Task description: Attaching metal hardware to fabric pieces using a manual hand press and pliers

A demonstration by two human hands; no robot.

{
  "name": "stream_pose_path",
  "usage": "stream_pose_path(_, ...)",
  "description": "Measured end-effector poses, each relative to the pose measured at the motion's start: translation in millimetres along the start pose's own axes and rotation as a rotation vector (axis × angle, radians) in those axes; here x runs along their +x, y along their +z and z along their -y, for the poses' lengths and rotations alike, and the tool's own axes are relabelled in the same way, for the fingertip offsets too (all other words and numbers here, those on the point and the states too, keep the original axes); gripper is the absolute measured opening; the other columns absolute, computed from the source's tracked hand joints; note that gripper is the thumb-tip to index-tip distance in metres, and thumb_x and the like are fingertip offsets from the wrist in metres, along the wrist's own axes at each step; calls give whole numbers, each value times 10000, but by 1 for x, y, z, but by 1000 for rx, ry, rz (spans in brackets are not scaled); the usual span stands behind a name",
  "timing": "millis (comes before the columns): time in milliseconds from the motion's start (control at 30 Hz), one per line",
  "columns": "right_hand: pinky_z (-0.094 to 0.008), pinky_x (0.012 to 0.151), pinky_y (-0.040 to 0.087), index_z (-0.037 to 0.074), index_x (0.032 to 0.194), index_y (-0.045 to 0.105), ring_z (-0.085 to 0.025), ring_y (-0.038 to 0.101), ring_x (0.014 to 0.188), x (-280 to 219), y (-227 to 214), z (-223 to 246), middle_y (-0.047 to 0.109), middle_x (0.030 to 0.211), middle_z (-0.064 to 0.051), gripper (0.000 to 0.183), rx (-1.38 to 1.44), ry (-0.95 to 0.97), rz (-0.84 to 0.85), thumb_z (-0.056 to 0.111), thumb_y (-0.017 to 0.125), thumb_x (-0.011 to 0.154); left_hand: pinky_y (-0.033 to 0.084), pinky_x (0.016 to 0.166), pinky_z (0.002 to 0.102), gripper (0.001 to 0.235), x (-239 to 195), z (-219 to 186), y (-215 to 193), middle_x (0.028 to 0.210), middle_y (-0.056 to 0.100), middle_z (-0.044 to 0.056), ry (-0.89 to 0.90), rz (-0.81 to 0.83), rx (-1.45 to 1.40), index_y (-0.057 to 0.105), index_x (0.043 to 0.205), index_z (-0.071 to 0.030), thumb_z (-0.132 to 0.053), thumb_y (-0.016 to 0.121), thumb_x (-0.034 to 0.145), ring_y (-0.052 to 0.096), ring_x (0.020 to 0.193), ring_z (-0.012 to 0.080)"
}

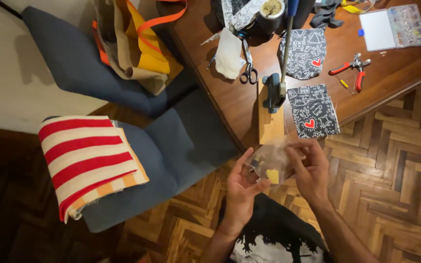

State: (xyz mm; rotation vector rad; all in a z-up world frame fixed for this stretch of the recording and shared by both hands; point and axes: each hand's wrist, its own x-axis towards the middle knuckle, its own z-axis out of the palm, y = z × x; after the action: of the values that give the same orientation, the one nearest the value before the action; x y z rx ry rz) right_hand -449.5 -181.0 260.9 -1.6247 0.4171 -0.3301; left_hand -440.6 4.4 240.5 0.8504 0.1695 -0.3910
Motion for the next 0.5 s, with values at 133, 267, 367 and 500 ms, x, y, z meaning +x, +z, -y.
stream_pose_path(133, -290, 751, 732, 32, 1151, 699, -207, 725, 1055, 0, -12, -2, 681, 1242, -118, 118, -94, -271, -14, -34, 776, 1092, 687, 1003, 334, 903, 1, -2, 7, 1547, 786, 187, 70, -22, 103, 566, 1726, -1, 27, 933, 901, 807, 1205, 189)
stream_pose_path(267, -191, 753, 649, 97, 1068, 682, -139, 694, 1020, -6, -42, -11, 681, 1222, -84, 197, -69, -325, 17, -6, 847, 1034, 685, 1081, 370, 861, 4, 3, 1, 1411, 838, 188, 62, -17, 172, 586, 1702, 22, 23, 928, 913, 815, 1221, 226)
stream_pose_path(367, -206, 850, 624, 94, 1003, 707, -134, 725, 971, -13, -54, -19, 739, 1062, -59, 183, 120, -260, 53, 8, 869, 1011, 667, 1094, 338, 816, 8, 10, -1, 1455, 821, 182, 39, 22, 151, 623, 1673, 24, 28, 926, 915, 796, 1263, 204)
stream_pose_path(500, -211, 659, 465, 140, 1150, 792, -74, 573, 789, -11, -63, -17, 709, 986, 15, 159, -97, -242, 80, 57, 856, 1030, 662, 1135, 339, 802, 15, 5, -2, 1477, 817, 194, 45, 61, 169, 644, 1644, 38, 10, 944, 901, 794, 1293, 206)
